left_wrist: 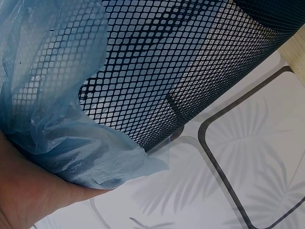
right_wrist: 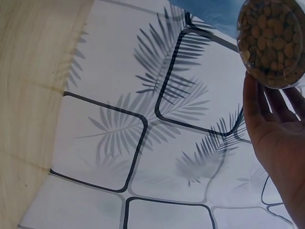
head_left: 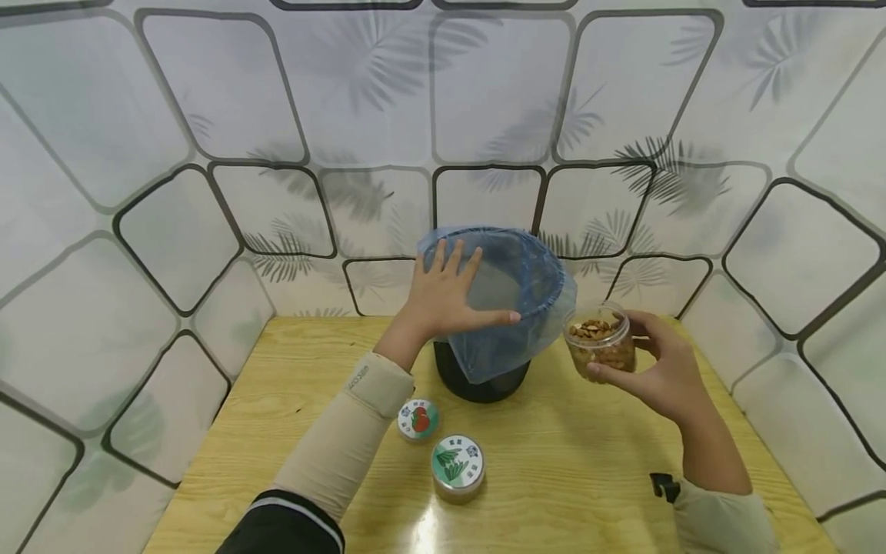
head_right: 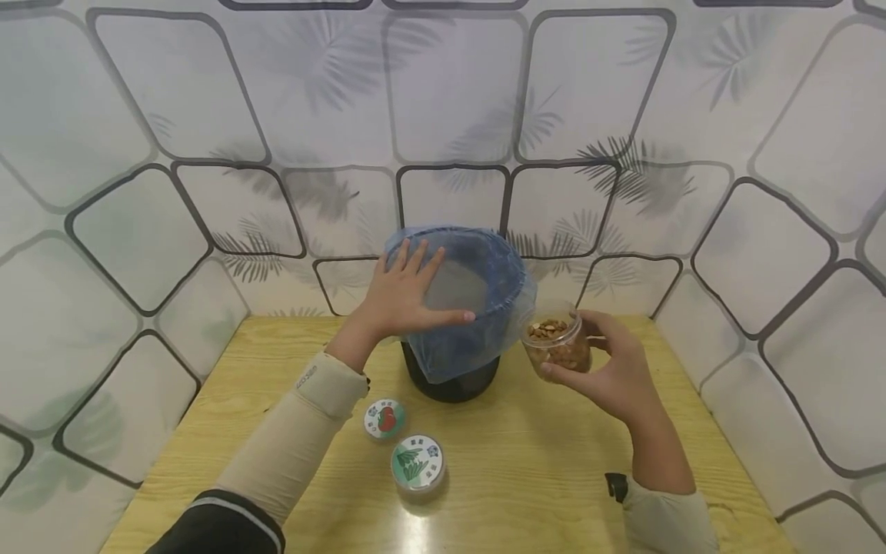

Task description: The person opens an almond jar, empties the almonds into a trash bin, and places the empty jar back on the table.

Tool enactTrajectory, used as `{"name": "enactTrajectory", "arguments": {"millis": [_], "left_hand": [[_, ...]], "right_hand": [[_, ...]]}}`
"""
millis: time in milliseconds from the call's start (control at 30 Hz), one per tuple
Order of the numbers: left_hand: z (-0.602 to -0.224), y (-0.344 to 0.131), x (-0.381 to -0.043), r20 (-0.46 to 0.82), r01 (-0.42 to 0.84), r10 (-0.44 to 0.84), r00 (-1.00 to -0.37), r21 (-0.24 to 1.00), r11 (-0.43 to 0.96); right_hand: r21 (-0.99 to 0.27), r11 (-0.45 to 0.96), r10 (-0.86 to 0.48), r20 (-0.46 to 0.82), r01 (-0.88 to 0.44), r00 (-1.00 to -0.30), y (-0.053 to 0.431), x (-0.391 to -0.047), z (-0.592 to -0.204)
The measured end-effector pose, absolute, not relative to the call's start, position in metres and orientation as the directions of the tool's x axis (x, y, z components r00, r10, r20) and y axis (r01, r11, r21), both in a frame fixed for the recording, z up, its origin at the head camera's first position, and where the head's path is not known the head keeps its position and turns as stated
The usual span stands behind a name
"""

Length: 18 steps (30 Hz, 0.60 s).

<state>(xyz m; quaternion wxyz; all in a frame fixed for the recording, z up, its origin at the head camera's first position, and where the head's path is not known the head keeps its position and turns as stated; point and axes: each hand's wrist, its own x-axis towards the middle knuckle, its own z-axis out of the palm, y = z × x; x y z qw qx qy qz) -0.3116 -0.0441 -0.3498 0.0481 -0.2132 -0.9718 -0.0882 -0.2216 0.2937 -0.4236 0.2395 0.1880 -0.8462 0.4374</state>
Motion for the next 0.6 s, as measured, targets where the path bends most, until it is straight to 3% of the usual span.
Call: {"name": "enactTrajectory", "arguments": {"millis": [600], "left_hand": [[-0.35, -0.044, -0.313, 0.138, 0.424, 0.407, -0.903, 0.138, 0.895]], "right_hand": [[-0.627, 0.673, -0.012, 0.523, -0.394, -0.852, 0.288, -0.232, -0.382]]}}
